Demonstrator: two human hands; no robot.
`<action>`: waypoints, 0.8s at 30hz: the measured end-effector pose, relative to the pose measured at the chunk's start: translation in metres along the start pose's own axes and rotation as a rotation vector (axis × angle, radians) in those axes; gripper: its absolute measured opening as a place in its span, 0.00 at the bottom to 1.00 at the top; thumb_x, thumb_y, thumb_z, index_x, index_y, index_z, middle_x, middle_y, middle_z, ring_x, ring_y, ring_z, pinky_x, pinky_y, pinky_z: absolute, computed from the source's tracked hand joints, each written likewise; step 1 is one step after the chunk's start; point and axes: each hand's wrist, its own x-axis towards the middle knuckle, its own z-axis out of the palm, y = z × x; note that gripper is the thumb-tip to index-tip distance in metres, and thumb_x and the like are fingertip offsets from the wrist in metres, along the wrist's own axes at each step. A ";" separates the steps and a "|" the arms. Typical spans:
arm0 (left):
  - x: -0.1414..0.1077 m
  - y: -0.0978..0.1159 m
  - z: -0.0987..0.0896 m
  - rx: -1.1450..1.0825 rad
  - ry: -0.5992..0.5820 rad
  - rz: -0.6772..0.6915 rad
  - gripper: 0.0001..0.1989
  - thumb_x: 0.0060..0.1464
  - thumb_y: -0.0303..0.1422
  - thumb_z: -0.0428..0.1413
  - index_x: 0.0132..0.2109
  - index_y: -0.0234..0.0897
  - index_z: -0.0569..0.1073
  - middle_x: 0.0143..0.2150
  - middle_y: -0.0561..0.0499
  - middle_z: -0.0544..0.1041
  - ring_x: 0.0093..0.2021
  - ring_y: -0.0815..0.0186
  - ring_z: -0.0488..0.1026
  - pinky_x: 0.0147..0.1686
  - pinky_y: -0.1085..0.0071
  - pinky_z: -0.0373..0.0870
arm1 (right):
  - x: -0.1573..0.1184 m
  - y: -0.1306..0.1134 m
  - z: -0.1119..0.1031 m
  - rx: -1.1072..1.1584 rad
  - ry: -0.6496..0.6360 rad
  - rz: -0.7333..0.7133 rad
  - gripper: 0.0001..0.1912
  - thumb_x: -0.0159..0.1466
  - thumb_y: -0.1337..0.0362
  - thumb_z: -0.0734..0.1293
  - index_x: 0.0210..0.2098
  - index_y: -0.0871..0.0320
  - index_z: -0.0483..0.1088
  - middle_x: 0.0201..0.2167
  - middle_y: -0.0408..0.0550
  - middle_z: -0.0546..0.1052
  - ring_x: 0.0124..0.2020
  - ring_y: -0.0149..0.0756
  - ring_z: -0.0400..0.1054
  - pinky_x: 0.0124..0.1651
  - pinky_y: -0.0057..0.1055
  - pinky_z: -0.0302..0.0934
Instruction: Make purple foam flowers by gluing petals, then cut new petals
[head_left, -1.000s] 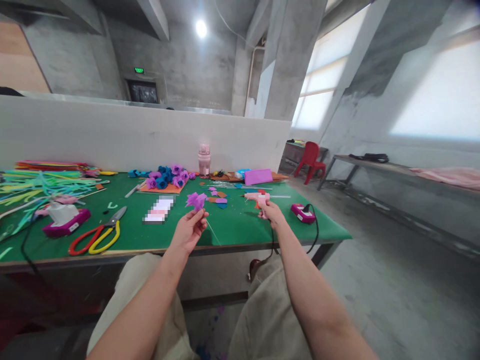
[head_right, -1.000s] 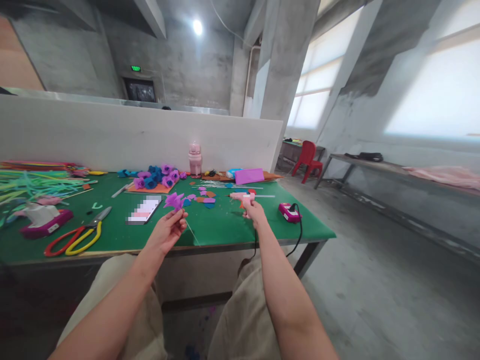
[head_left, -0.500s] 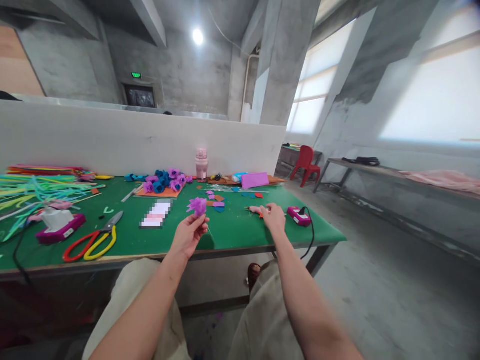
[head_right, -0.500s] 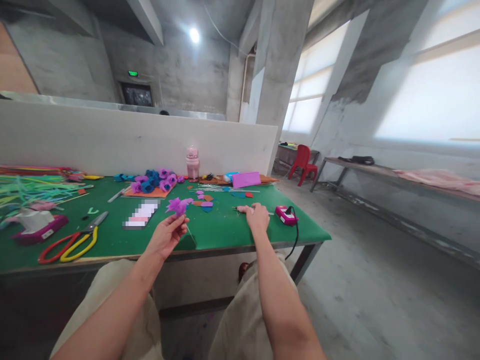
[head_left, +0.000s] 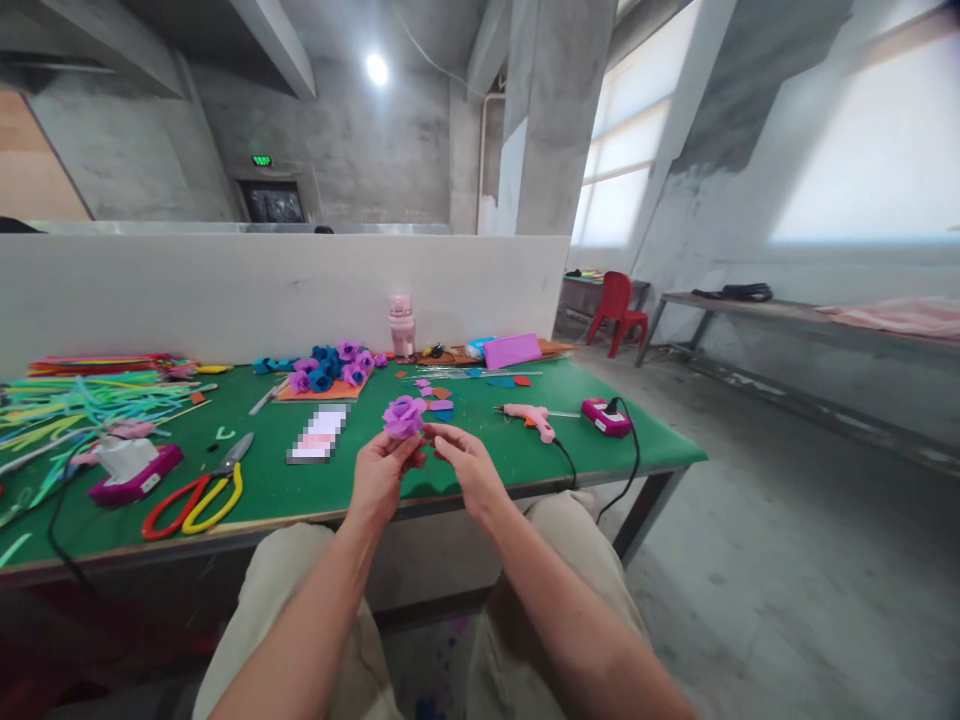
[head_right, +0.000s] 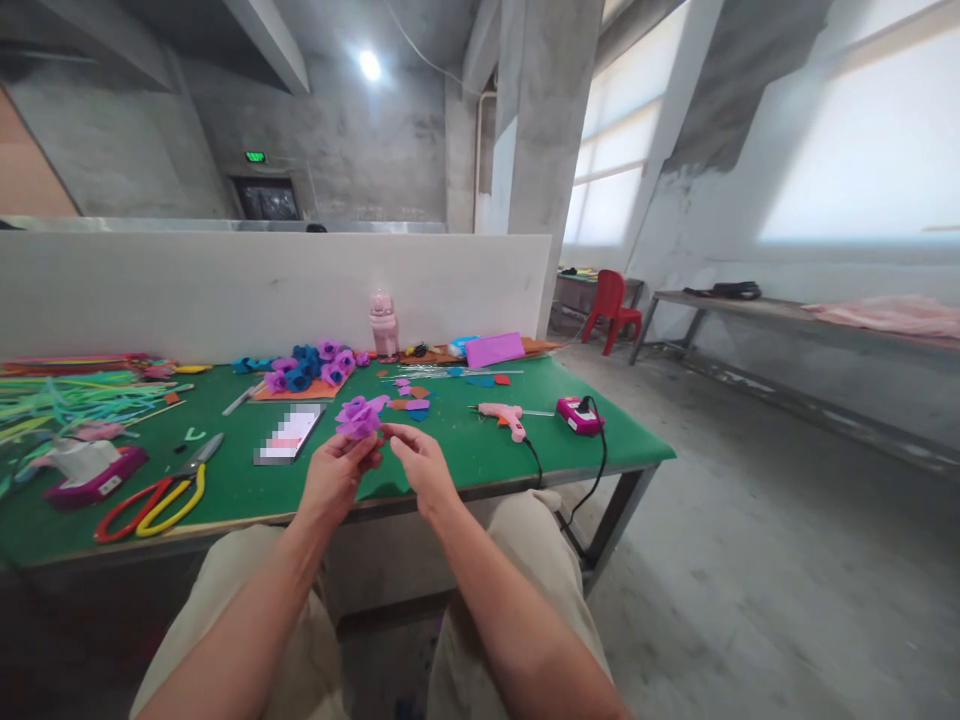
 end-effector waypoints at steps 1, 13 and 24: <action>0.000 0.000 0.001 -0.004 -0.008 -0.006 0.15 0.35 0.34 0.68 0.34 0.33 0.78 0.27 0.51 0.78 0.22 0.73 0.70 0.25 0.75 0.67 | 0.001 0.001 0.001 0.036 0.001 0.008 0.14 0.52 0.62 0.66 0.38 0.55 0.75 0.39 0.45 0.78 0.41 0.36 0.70 0.45 0.32 0.61; 0.001 -0.004 0.001 -0.037 -0.025 -0.010 0.16 0.34 0.32 0.68 0.34 0.32 0.78 0.28 0.51 0.77 0.22 0.73 0.69 0.25 0.75 0.66 | 0.001 0.007 0.011 0.185 0.030 -0.018 0.15 0.50 0.65 0.66 0.37 0.56 0.76 0.34 0.43 0.79 0.36 0.35 0.69 0.42 0.31 0.61; 0.001 -0.006 -0.002 0.044 0.052 0.088 0.14 0.33 0.32 0.67 0.32 0.32 0.78 0.25 0.52 0.77 0.25 0.71 0.70 0.27 0.75 0.67 | -0.010 0.015 0.020 -0.399 0.093 -0.371 0.20 0.57 0.69 0.60 0.49 0.59 0.70 0.45 0.54 0.72 0.46 0.40 0.66 0.48 0.37 0.62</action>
